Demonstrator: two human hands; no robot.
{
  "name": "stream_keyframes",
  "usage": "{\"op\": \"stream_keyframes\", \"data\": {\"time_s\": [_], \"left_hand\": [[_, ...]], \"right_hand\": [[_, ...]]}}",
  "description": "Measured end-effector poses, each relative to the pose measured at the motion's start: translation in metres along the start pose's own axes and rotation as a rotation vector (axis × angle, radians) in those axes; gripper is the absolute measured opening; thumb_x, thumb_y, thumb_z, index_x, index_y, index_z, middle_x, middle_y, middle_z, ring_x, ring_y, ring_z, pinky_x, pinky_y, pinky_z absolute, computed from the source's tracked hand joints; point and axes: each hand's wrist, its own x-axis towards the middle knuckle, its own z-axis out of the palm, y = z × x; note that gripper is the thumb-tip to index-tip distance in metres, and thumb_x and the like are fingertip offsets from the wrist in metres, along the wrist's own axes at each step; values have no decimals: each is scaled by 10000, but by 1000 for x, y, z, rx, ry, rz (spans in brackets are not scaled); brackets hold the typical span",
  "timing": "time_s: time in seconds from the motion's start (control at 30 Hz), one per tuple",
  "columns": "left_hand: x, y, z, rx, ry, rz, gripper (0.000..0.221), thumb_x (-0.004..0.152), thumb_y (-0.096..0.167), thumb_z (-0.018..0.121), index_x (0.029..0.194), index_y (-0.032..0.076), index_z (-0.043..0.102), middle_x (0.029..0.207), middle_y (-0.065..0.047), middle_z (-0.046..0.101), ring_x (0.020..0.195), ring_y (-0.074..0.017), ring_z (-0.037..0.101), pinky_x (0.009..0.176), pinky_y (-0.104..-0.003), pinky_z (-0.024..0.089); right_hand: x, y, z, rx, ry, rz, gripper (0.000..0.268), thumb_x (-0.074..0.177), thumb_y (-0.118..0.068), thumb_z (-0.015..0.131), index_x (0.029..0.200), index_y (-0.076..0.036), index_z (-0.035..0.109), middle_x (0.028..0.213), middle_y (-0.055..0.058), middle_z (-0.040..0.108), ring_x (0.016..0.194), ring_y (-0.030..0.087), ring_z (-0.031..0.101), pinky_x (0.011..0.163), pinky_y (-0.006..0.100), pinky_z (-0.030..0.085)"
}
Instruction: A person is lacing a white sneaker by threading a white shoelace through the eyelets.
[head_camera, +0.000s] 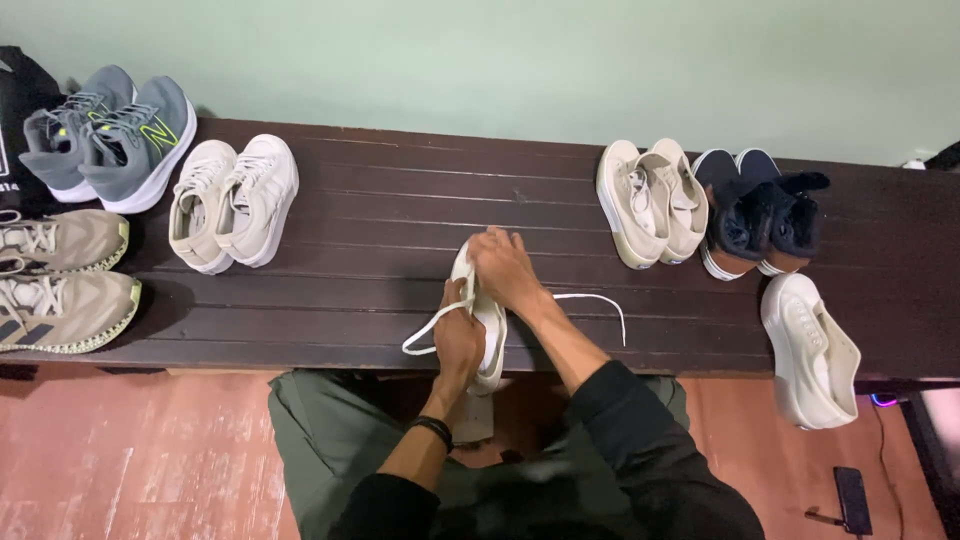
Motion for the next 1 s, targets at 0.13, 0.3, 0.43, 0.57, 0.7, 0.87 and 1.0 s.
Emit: {"op": "stream_keyframes", "data": {"time_s": [0.13,0.3,0.43,0.57,0.7,0.87,1.0], "left_hand": [[6,-24,18,39,40,36,601,899,2,507,1484,134,473,1468,-339,501,1245,-557,561,971,-668,500],[-2,-3,1,-33,66,134,634,854,-87,510,1466,80,484,1451,-348,503,1312,-540,511,1019,-591,443],[-1,-11,6,-18,51,132,624,870,-99,508,1464,87,474,1448,-323,519,1330,-508,519,1002,-557,456],[5,-17,11,18,59,172,620,889,-85,506,1476,106,450,1479,-293,498,1375,-473,483,982,-561,461],[1,-11,9,6,60,170,630,891,-78,478,1492,109,457,1512,-276,479,1411,-454,444,974,-553,460],[2,-7,2,36,24,161,634,889,-40,505,1502,110,439,1530,-297,441,1408,-468,445,996,-553,445],[-1,-4,0,37,18,146,652,897,-41,495,1530,96,419,1552,-307,414,1414,-475,436,1020,-556,430]], "right_hand": [[8,21,-6,249,135,209,257,1029,-186,442,976,-158,692,1021,88,678,1120,371,648,960,565,504],[6,34,-5,234,274,115,286,960,-179,584,1231,-200,673,1215,97,644,1218,394,581,966,559,498],[1,6,-7,87,105,0,321,952,-142,582,1245,-200,698,1437,84,583,1359,422,478,1069,585,424],[12,9,16,-53,70,-35,221,963,-208,594,1074,-250,780,1452,0,586,1412,383,446,1119,616,389],[6,6,9,-37,50,-33,245,994,-215,537,1029,-225,780,1412,-5,628,1406,352,455,1117,595,389],[8,1,8,37,19,-19,212,961,-316,603,1017,-222,784,1435,4,613,1412,379,449,1115,637,380],[13,6,28,78,32,-2,171,950,-275,601,855,-190,714,1271,5,655,1360,330,504,1099,578,411]]}}
